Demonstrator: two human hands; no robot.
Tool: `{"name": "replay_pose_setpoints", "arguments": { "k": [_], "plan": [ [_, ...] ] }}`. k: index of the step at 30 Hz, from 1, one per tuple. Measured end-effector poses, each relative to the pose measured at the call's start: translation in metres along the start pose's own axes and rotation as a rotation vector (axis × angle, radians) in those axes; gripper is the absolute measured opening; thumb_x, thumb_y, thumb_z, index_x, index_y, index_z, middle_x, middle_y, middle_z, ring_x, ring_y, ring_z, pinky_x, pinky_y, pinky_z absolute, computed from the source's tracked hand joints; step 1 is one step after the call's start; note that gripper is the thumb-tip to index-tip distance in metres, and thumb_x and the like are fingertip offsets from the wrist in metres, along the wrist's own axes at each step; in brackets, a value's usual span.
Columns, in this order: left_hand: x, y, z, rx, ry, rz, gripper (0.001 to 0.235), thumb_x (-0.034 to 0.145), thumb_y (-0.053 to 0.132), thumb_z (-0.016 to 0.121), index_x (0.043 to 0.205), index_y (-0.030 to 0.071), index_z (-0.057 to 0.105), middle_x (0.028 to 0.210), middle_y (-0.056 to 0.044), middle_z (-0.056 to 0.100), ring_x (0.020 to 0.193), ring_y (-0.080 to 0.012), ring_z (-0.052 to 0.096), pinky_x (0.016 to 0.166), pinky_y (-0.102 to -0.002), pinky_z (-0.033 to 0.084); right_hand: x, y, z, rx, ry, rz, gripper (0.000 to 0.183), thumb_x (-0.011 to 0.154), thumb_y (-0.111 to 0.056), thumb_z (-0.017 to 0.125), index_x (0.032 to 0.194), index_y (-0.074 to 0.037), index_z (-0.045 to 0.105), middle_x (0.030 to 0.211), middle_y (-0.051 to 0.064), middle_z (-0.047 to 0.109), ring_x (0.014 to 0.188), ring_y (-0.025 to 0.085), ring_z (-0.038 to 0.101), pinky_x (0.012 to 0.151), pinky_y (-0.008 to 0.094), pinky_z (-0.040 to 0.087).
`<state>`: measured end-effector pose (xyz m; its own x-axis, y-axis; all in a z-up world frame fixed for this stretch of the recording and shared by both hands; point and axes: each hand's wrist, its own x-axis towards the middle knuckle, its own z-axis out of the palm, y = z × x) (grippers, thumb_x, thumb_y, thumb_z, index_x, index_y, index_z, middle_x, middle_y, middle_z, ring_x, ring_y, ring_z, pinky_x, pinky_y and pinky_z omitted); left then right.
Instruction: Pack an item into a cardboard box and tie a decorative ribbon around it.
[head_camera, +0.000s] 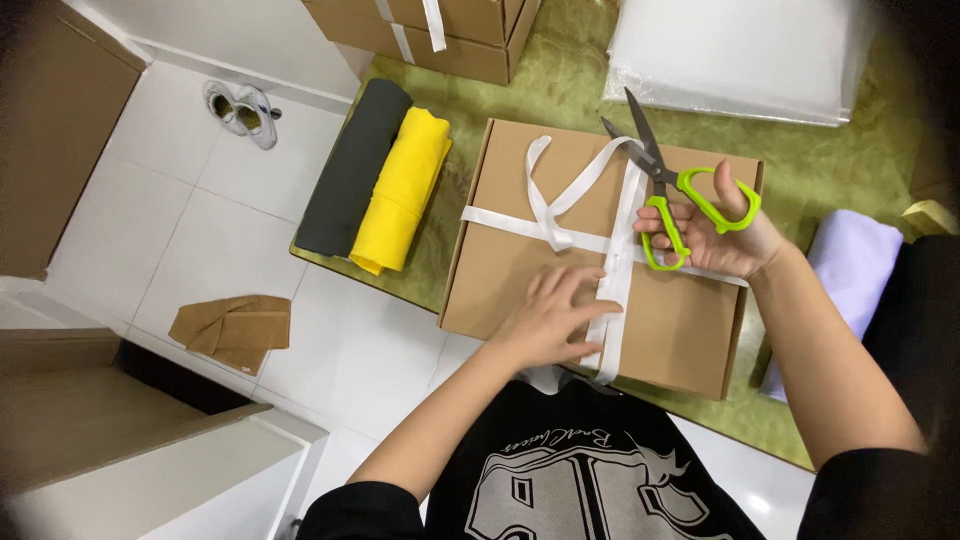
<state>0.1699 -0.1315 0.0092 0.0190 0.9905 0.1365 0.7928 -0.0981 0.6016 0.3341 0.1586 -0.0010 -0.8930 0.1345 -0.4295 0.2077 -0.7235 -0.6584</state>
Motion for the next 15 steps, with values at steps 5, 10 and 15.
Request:
{"name": "replay_pose_setpoints", "arguments": {
  "k": [5, 10, 15],
  "plan": [
    [-0.016, 0.006, 0.02, 0.204, -0.091, 0.179, 0.08, 0.075, 0.036, 0.095, 0.145, 0.039, 0.057, 0.174, -0.009, 0.029, 0.165, -0.0398, 0.023, 0.131, -0.061, 0.025, -0.008, 0.007, 0.013, 0.012, 0.028, -0.054, 0.115, 0.088, -0.098, 0.047, 0.138, 0.005, 0.061, 0.129, 0.018, 0.073, 0.098, 0.026, 0.062, 0.074, 0.039, 0.052],
    [-0.012, -0.003, 0.057, 0.235, -0.009, 0.315, 0.047, 0.074, 0.035, 0.094, 0.114, 0.035, 0.069, 0.159, -0.003, 0.045, 0.161, -0.0302, 0.031, 0.129, -0.055, 0.032, -0.012, 0.004, 0.027, -0.029, 0.065, -0.086, 0.114, 0.09, -0.098, 0.045, 0.137, 0.004, 0.062, 0.129, 0.018, 0.073, 0.099, 0.025, 0.061, 0.075, 0.037, 0.051],
    [0.004, -0.018, 0.063, 0.01, 0.062, 0.151, 0.016, 0.084, 0.04, 0.083, 0.09, 0.035, 0.07, 0.137, 0.009, 0.055, 0.146, -0.022, 0.044, 0.112, -0.05, 0.044, -0.02, 0.002, 0.05, -0.041, 0.086, -0.107, 0.113, 0.09, -0.098, 0.045, 0.136, 0.004, 0.064, 0.13, 0.019, 0.073, 0.099, 0.025, 0.06, 0.075, 0.039, 0.052]
  ]
}}
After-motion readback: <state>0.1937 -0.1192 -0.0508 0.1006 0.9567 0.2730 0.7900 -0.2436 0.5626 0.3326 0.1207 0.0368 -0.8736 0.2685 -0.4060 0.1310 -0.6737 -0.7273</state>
